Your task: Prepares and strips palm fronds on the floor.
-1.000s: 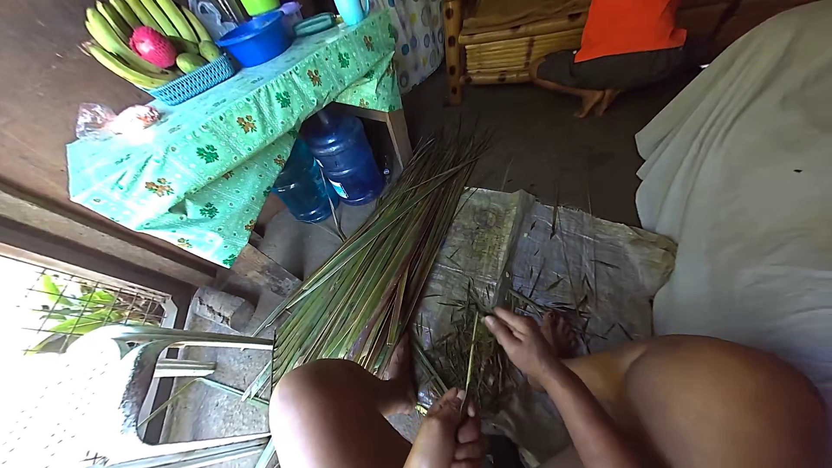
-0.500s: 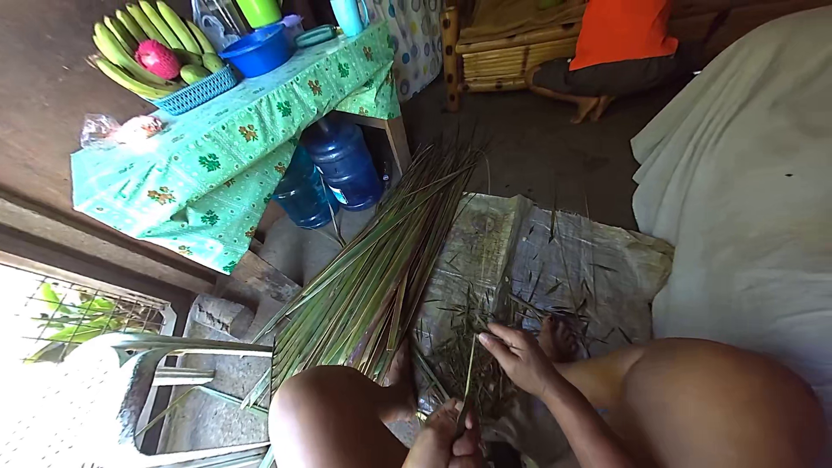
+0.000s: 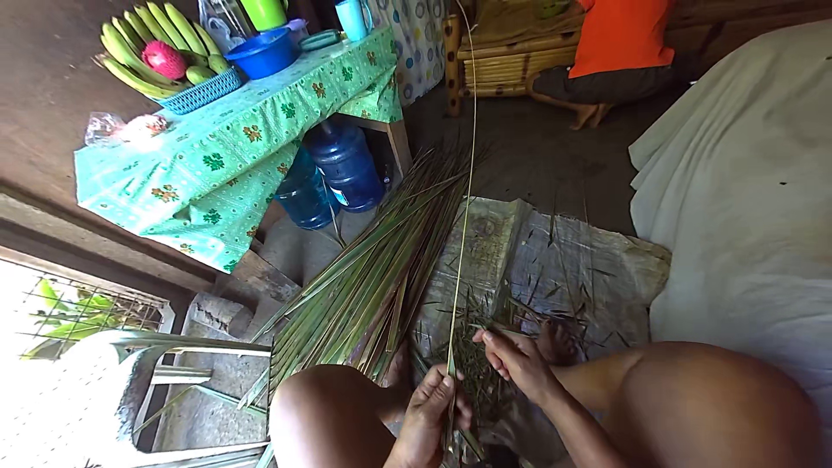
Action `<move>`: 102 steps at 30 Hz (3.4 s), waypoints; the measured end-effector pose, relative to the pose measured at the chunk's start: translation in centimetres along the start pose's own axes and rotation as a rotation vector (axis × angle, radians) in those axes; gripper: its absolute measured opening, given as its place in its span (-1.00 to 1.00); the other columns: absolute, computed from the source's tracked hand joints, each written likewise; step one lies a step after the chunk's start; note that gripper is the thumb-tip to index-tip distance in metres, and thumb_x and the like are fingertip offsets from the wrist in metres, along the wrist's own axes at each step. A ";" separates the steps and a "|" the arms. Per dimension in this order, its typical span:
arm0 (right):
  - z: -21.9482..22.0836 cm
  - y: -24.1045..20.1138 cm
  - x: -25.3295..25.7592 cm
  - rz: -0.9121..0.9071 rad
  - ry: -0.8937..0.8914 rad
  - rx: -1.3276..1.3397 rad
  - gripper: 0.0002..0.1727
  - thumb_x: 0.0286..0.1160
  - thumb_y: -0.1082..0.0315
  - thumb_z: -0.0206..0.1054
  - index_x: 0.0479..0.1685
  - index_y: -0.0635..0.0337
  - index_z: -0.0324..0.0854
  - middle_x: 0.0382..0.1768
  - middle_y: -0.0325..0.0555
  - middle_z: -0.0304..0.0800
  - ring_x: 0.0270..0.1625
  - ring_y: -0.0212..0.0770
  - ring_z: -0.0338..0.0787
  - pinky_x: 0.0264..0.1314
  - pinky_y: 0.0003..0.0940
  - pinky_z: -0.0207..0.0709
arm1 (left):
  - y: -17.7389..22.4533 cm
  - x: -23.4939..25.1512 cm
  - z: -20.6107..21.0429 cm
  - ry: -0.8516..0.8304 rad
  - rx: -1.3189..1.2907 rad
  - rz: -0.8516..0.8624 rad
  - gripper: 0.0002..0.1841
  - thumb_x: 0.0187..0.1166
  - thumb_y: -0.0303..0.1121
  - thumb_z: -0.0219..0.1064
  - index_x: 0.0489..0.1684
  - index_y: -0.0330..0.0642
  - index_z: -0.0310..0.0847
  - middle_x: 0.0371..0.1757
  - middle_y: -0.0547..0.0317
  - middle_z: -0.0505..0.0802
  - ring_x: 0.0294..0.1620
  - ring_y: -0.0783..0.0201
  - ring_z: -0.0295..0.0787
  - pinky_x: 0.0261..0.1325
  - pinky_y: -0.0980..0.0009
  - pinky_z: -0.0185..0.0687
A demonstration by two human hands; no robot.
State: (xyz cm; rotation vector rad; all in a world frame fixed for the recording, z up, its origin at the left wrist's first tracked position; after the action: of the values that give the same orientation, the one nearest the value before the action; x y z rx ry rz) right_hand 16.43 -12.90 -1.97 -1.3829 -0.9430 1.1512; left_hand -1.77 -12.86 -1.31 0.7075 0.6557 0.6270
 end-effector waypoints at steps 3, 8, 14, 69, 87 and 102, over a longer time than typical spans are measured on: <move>0.9 0.5 -0.4 0.135 -0.124 0.132 -0.70 0.68 0.19 0.11 -0.06 0.14 0.72 -0.71 -0.55 0.46 -0.72 -0.63 0.38 -0.65 -0.71 0.28 | 1.2 0.9 -0.5 0.101 0.142 0.106 -0.73 0.78 -0.38 0.03 0.08 -0.17 0.70 -0.23 0.27 0.82 -0.31 0.47 0.73 -0.20 0.54 0.69; 2.3 0.8 -1.0 0.190 -0.228 0.318 -0.84 0.52 0.23 0.27 -0.20 0.05 0.72 -0.78 -0.57 0.37 -0.77 -0.64 0.33 -0.70 -0.70 0.22 | 3.2 1.8 -0.3 0.138 0.125 0.210 -0.72 0.79 -0.33 0.09 0.13 -0.18 0.73 -0.37 0.25 0.80 -0.53 0.49 0.69 -0.51 0.58 0.65; 4.0 -0.2 -2.1 -0.093 -0.247 0.082 -0.72 0.20 0.14 0.61 -0.26 0.09 0.73 -0.65 -0.69 0.41 -0.62 -0.79 0.31 -0.54 -0.78 0.22 | 2.3 3.0 0.2 0.235 -0.034 0.280 -0.72 0.78 -0.45 0.04 0.23 -0.22 0.65 0.05 0.18 0.86 -0.09 0.41 0.83 -0.02 0.47 0.79; 2.4 1.9 -0.1 0.105 -0.329 -0.634 -0.55 0.77 0.11 0.10 0.32 0.26 0.65 -0.04 0.17 0.83 0.02 0.09 0.82 0.17 0.13 0.61 | -1.3 -1.1 -2.9 0.353 0.493 -0.243 -0.67 0.78 -0.55 -0.06 0.25 -0.43 0.62 -0.56 0.25 0.76 -0.78 0.60 0.27 -0.69 0.64 0.16; 1.6 3.1 2.0 0.175 -0.313 -0.768 -0.38 0.84 0.04 0.06 0.85 -0.06 0.21 0.28 0.17 0.78 0.26 0.17 0.79 0.42 0.19 0.50 | -2.2 -2.2 -1.7 0.323 0.510 -0.162 -0.68 0.75 -0.59 0.00 0.23 -0.44 0.66 -0.60 0.32 0.70 -0.74 0.61 0.31 -0.65 0.65 0.21; 1.4 2.0 0.5 0.076 -0.354 -0.535 -0.59 0.76 0.13 0.12 -0.03 0.30 0.75 -0.38 0.01 0.71 -0.34 -0.12 0.67 -0.15 -0.05 0.55 | -1.8 -2.5 -2.6 0.359 0.363 -0.220 -0.72 0.79 -0.56 -0.01 -0.06 -0.41 0.69 -0.68 0.31 0.66 -0.77 0.59 0.39 -0.68 0.69 0.28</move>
State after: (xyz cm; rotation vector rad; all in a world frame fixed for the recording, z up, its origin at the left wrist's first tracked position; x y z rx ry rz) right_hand 15.06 -12.31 -3.95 -1.6737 -1.5452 1.2809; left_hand -4.73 -14.73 -3.38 0.8517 1.1835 0.4362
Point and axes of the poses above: each hand's wrist, its own x-axis towards the middle knuckle, its own z-axis out of the palm, y = z × x, the point moved 5 cm from there along x, towards the middle knuckle
